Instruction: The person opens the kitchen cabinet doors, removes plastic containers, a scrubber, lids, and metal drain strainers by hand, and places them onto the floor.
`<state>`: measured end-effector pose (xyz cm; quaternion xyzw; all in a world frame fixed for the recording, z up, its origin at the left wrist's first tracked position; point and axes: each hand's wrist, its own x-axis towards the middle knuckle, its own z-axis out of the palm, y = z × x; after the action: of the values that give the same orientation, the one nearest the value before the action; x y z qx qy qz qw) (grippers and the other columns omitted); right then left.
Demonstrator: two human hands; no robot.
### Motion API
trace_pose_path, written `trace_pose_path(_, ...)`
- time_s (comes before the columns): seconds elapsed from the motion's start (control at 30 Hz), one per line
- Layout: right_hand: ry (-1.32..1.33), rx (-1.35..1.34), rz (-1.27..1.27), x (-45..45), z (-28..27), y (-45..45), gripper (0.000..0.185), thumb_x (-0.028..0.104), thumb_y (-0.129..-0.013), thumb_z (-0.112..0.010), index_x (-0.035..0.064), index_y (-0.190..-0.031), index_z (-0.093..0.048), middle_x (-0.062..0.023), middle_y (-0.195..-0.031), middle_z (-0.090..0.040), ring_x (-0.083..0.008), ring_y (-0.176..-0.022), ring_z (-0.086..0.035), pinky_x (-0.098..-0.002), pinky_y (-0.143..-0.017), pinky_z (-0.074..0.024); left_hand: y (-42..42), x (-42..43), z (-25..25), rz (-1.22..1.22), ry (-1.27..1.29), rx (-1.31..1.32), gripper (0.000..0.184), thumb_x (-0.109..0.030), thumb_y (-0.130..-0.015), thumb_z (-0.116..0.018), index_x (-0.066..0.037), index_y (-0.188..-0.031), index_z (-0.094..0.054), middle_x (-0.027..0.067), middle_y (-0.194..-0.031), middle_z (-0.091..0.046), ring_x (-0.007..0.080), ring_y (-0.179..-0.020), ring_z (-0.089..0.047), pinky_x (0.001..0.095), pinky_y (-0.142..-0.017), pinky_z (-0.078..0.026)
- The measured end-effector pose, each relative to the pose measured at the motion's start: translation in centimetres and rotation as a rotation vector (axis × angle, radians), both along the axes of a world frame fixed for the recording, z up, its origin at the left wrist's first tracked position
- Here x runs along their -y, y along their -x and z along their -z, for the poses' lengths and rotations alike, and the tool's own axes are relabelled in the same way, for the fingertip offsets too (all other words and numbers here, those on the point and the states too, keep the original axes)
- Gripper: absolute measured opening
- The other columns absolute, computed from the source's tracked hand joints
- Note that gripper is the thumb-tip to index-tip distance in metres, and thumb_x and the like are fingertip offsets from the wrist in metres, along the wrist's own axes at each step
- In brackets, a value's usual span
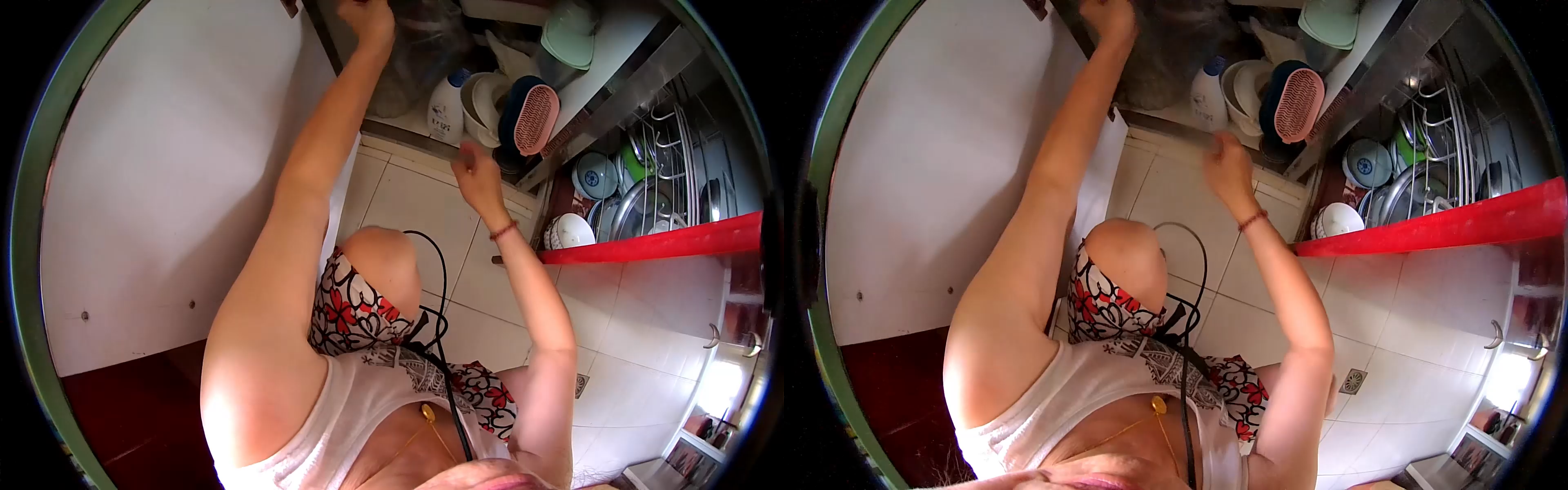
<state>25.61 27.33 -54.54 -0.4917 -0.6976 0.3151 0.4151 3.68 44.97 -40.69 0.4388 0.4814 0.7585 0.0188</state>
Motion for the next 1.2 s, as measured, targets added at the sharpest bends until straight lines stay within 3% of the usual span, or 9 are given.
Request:
trace_pose_path(0.13, 0.014, -0.042, 0.126, -5.6, 2.4, 2.7, 0.045, 0.018, -0.07, -0.065, -0.006, -0.106, -0.052, -0.0238, -0.091, -0.06, -0.03, -0.085, -0.061, -0.0331, -0.071, -0.0459, -3.1, 4.3, -1.4, -0.146, 0.013, -0.02, 0.024, -0.006, -0.071, -0.061, -0.001, -0.067, -0.039, 0.0046, -0.062, -0.038, 0.0178, -0.058, -0.036, 0.0319, -0.056, -0.035)
trace_pose_path(0.2, 0.01, -0.114, 0.308, -7.8, 2.1, 3.9, 0.05, 0.014, -0.066, -0.065, -0.009, -0.108, -0.051, -0.026, -0.109, -0.053, -0.0356, -0.102, -0.052, -0.0375, -0.087, -0.0405, -3.0, 4.9, -1.2, -0.139, 0.006, -0.092, 0.024, -0.007, -0.071, -0.063, -0.001, -0.066, -0.039, 0.0043, -0.06, -0.038, 0.0168, -0.057, -0.036, 0.0314, -0.055, -0.035)
trace_pose_path(0.3, -0.148, -0.178, 0.303, -10.8, 2.5, 4.3, 0.055, 0.017, -0.065, -0.068, -0.0114, -0.109, -0.049, -0.027, -0.109, -0.053, -0.0359, -0.101, -0.053, -0.0378, -0.088, -0.0405, -3.7, 6.9, -0.8, 0.052, 0.002, 0.037, 0.023, -0.004, -0.064, -0.064, 0.0, -0.077, -0.046, 0.0059, -0.072, -0.047, 0.0155, -0.065, -0.044, 0.0269, -0.06, -0.038)
trace_pose_path(0.4, -0.077, -0.106, 0.21, -12.0, 2.7, 4.5, 0.056, 0.016, -0.064, -0.069, -0.0109, -0.109, -0.049, -0.0275, -0.105, -0.055, -0.0363, -0.098, -0.054, -0.0387, -0.085, -0.0421, -3.1, 8.6, -0.5, -0.022, -0.081, -0.053, 0.024, -0.001, -0.06, -0.068, -0.003, -0.069, -0.046, 0.0013, -0.066, -0.044, 0.012, -0.056, -0.042, 0.025, -0.047, -0.034)
trace_pose_path(0.5, 0.101, -0.048, 0.157, -11.8, 2.6, 4.5, 0.053, 0.015, -0.064, -0.07, -0.01, -0.107, -0.051, -0.0263, -0.1, -0.057, -0.0365, -0.092, -0.056, -0.04, -0.081, -0.0438, -1.9, 11.1, -1.0, -0.04, 0.094, 0.006, 0.024, -0.003, -0.062, -0.067, -0.002, -0.069, -0.044, 0.0029, -0.065, -0.045, 0.012, -0.06, -0.042, 0.0265, -0.056, -0.037)
trace_pose_path(0.73, 0.101, -0.009, 0.189, -6.2, 5.6, 3.9, 0.046, 0.011, -0.068, -0.065, -0.0067, -0.107, -0.05, -0.0237, -0.104, -0.054, -0.0371, -0.096, -0.052, -0.0397, -0.083, -0.0413, -3.8, 16.5, -4.5, -0.003, 0.117, 0.089, 0.023, 0.0, -0.064, -0.067, -0.003, -0.067, -0.044, -0.0004, -0.063, -0.043, 0.007, -0.055, -0.038, 0.0216, -0.052, -0.034)
trace_pose_path(0.83, 0.108, -0.078, 0.177, -3.0, 2.7, 2.8, 0.045, 0.011, -0.07, -0.063, -0.0063, -0.109, -0.048, -0.0229, -0.107, -0.051, -0.0362, -0.099, -0.05, -0.0401, -0.084, -0.0402, -3.7, 17.9, -5.1, 0.016, 0.106, -0.004, 0.026, 0.004, -0.064, -0.066, -0.007, -0.062, -0.042, -0.0046, -0.057, -0.039, 0.0036, -0.048, -0.032, 0.0201, -0.044, -0.023)
trace_pose_path(1.03, -0.234, -0.072, 0.168, -0.5, -2.6, 1.3, 0.059, 0.014, -0.075, -0.062, -0.0079, -0.122, -0.036, -0.0253, -0.117, -0.045, -0.0311, -0.107, -0.046, -0.0346, -0.088, -0.0377, -2.5, 19.4, -4.7, 0.263, 0.242, 0.145, 0.027, 0.007, -0.06, -0.06, -0.01, -0.06, -0.039, -0.0038, -0.056, -0.038, 0.005, -0.045, -0.031, 0.0209, -0.043, -0.021)
trace_pose_path(1.2, -0.235, -0.506, 0.046, 0.0, -5.8, 0.5, 0.065, 0.012, -0.074, -0.064, -0.0078, -0.126, -0.03, -0.0214, -0.126, -0.04, -0.0267, -0.119, -0.038, -0.0339, -0.096, -0.0319, -0.6, 19.4, -4.8, 0.626, 0.446, 0.257, 0.021, 0.001, -0.058, -0.051, -0.012, -0.059, -0.034, -0.0028, -0.056, -0.032, 0.0077, -0.047, -0.026, 0.0219, -0.044, -0.018)
